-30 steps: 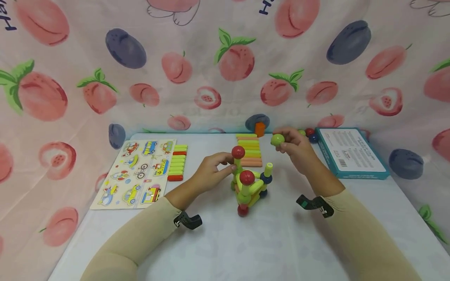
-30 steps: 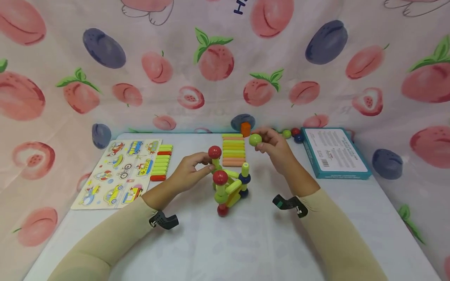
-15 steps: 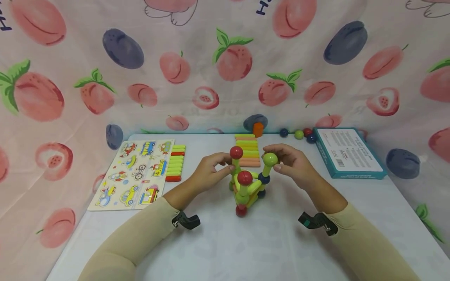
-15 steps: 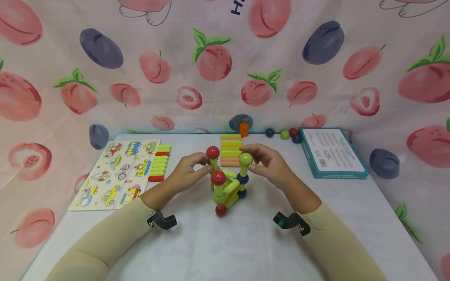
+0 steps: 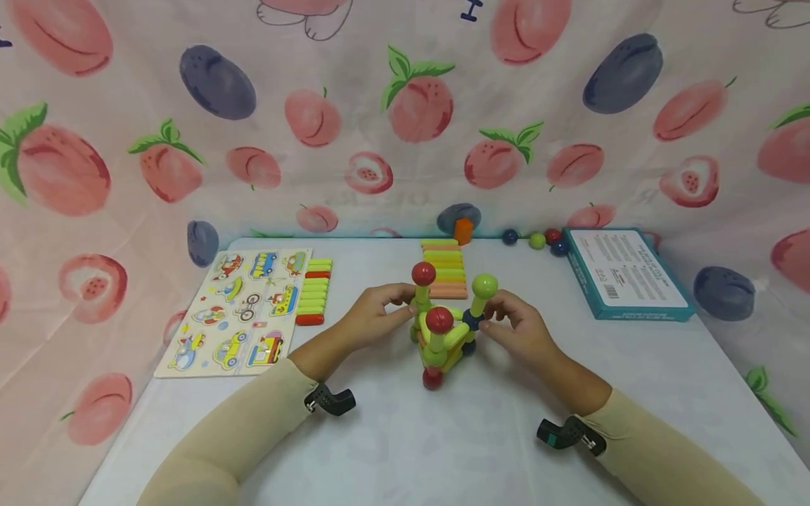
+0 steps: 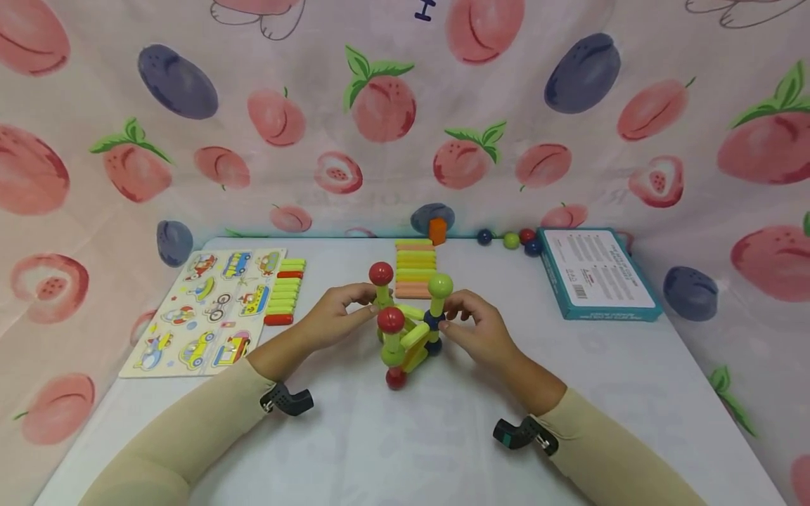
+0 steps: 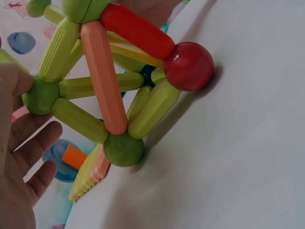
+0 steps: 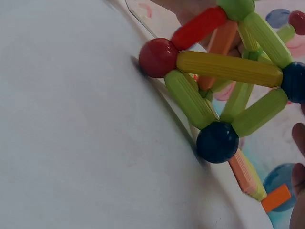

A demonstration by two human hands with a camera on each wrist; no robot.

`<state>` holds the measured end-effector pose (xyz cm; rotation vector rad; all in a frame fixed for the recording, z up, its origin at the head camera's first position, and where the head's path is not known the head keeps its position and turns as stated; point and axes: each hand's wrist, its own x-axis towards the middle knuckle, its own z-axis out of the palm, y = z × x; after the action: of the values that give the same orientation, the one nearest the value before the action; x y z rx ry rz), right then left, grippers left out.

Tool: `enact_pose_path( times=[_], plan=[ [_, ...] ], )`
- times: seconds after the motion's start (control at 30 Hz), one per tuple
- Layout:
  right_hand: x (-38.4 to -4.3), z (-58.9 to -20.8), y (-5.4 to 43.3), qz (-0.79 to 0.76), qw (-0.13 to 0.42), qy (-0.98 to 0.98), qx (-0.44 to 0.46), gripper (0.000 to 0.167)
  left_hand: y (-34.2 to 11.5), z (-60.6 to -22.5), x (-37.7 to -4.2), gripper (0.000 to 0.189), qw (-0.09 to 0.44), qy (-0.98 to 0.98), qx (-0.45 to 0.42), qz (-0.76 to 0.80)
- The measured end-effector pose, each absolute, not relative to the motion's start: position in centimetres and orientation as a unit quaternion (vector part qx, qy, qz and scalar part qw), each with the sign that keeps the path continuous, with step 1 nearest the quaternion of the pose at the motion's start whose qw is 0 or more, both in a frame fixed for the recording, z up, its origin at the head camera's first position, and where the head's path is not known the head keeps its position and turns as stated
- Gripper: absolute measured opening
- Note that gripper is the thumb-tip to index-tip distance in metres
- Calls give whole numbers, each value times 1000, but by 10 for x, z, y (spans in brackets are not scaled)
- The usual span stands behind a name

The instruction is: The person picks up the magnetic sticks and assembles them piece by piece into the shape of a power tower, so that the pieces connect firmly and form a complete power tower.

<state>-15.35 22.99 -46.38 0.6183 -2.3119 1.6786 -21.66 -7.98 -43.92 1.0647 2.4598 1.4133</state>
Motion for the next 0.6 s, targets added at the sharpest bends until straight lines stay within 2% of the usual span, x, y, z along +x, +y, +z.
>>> enact_pose_path(
  times=[0.2, 0.37, 0.47, 0.6],
  plan=[
    [-160, -462, 230, 565, 68, -804, 170, 19, -86, -440, -208, 31, 65, 804, 343, 482],
    [-164, -462, 229, 589, 36, -792, 155, 24, -89, -440, -200, 32, 72, 800, 346, 485],
    [-166, -464, 230, 597, 33, -783, 172, 26, -90, -441, -196, 33, 69, 800, 349, 484],
    [-170, -464, 235, 599, 14, -763, 243, 30, -92, -441, -192, 31, 68, 797, 351, 486]
  ],
)
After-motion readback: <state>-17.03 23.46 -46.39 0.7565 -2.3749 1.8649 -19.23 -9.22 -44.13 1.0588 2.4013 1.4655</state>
